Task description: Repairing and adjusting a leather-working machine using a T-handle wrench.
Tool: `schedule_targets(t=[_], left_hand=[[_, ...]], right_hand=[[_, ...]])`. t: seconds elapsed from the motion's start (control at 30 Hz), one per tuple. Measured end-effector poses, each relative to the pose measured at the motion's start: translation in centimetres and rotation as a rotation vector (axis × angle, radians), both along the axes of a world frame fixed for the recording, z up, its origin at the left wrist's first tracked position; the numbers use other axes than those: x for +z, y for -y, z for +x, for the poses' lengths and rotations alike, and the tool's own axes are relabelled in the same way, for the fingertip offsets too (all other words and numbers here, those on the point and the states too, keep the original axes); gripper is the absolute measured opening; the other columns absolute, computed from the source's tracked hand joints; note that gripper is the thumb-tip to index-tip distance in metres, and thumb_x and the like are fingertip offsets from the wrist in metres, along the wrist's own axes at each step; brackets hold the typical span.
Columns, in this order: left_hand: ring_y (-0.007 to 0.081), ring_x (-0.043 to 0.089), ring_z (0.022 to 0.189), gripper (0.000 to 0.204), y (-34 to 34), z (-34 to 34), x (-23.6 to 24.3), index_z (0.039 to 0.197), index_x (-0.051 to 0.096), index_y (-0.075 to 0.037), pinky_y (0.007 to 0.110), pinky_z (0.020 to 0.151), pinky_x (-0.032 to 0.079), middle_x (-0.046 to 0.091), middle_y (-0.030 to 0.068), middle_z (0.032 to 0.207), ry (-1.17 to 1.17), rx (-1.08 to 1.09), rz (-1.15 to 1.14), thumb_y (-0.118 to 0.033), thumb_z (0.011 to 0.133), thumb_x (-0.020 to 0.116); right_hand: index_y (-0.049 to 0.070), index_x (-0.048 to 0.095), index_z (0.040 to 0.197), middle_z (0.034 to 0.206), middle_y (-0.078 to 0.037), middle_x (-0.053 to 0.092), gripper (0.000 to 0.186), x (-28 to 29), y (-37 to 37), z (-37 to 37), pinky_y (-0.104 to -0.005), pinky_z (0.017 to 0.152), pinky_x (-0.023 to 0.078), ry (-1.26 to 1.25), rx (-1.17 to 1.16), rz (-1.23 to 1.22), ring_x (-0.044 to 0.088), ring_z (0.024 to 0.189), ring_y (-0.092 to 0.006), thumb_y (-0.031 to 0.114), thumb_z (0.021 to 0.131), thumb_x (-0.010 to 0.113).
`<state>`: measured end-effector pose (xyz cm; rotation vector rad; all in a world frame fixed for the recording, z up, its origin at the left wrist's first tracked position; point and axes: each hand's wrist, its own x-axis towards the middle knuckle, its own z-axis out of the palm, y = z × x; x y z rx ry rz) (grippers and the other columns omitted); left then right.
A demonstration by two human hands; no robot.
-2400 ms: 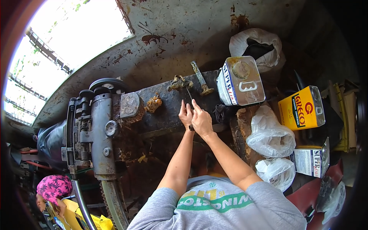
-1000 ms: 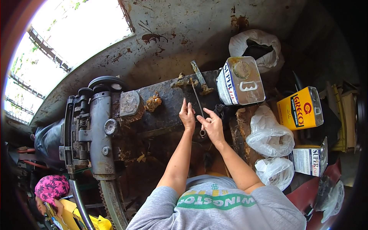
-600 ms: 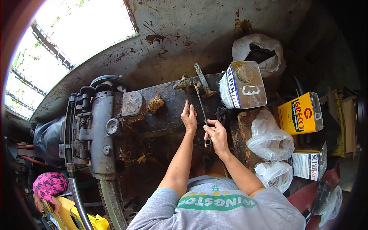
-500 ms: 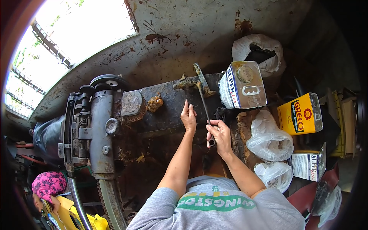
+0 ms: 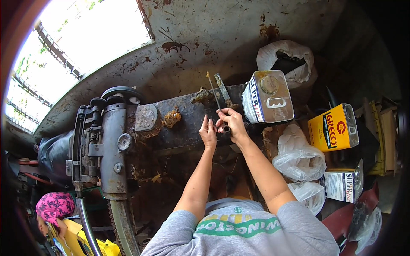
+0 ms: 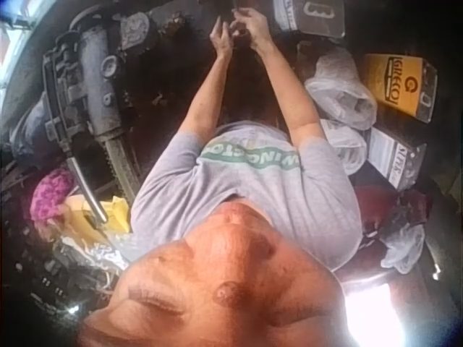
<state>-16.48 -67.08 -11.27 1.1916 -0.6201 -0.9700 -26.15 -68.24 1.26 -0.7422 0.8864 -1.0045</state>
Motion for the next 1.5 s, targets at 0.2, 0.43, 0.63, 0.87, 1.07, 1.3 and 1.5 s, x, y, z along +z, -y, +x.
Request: schedule_targets(t=[0.2,0.43,0.63,0.87,1.07,1.3,1.5], left_hand=[[0.0035,0.046,0.063,0.04,0.4,0.4,-1.9,0.131,0.052,0.004,0.02,0.056,0.043,0.061,-0.0011,0.083,0.051,0.04,-0.115,-0.014,0.096,0.056],[0.0006,0.039,0.054,0.037,0.7,0.4,-2.3,0.131,0.053,-0.001,0.018,0.047,0.035,0.055,-0.0057,0.073,0.098,0.072,-0.051,-0.012,0.096,0.057],[0.0029,0.038,0.055,0.04,0.4,0.1,-0.7,0.132,0.052,-0.001,0.021,0.048,0.035,0.05,-0.0059,0.066,0.172,0.081,-0.013,-0.015,0.096,0.057],[0.003,0.04,0.052,0.04,0.0,-0.1,0.0,0.134,0.05,0.0,0.022,0.046,0.034,0.048,-0.0039,0.06,0.142,0.016,-0.01,-0.013,0.096,0.055],[0.0024,0.04,0.052,0.041,0.0,-0.2,0.0,0.134,0.051,-0.003,0.021,0.047,0.033,0.049,-0.0047,0.061,0.126,0.035,-0.027,-0.015,0.095,0.057],[0.0028,0.04,0.05,0.042,0.2,-0.4,0.2,0.134,0.051,-0.002,0.02,0.045,0.032,0.049,-0.0038,0.059,0.101,0.043,-0.037,-0.016,0.096,0.057],[0.0025,0.04,0.05,0.042,-0.1,-0.1,0.1,0.136,0.049,-0.003,0.021,0.043,0.031,0.048,-0.0037,0.059,0.079,0.025,-0.001,-0.015,0.096,0.056]], right_hand=[[-0.001,0.057,0.102,0.063,-0.007,0.055,0.016,-3.0,0.1,1.2,-0.0268,0.046,0.043,0.51,0.044,0.217,0.05,0.047,-0.0142,0.01,0.091,0.057],[0.003,0.06,0.103,0.062,-0.004,0.054,0.019,-6.9,-2.5,0.7,-0.0272,0.049,0.039,0.789,0.198,0.357,0.048,0.044,-0.0112,0.018,0.092,0.059],[0.0,0.06,0.109,0.06,-0.003,0.054,0.023,-7.0,-4.0,-0.6,-0.0256,0.049,0.039,0.745,0.145,0.361,0.047,0.043,-0.0095,0.018,0.095,0.055],[0.0,0.06,0.109,0.06,-0.002,0.052,0.023,-7.3,-5.0,-1.9,-0.0256,0.049,0.038,0.714,0.119,0.351,0.046,0.043,-0.009,0.017,0.094,0.057],[0.001,0.062,0.106,0.061,-0.005,0.056,0.021,-7.1,-6.0,-1.9,-0.027,0.05,0.04,0.719,0.115,0.371,0.048,0.043,-0.0106,0.018,0.093,0.059],[0.0,0.061,0.106,0.061,-0.004,0.056,0.022,-6.5,-7.3,-2.3,-0.0272,0.051,0.04,0.714,0.117,0.378,0.048,0.044,-0.0104,0.017,0.094,0.057],[-0.002,0.06,0.105,0.06,-0.004,0.053,0.022,-2.7,-8.9,-3.0,-0.027,0.05,0.039,0.738,0.1,0.466,0.046,0.044,-0.0104,0.017,0.094,0.056]])
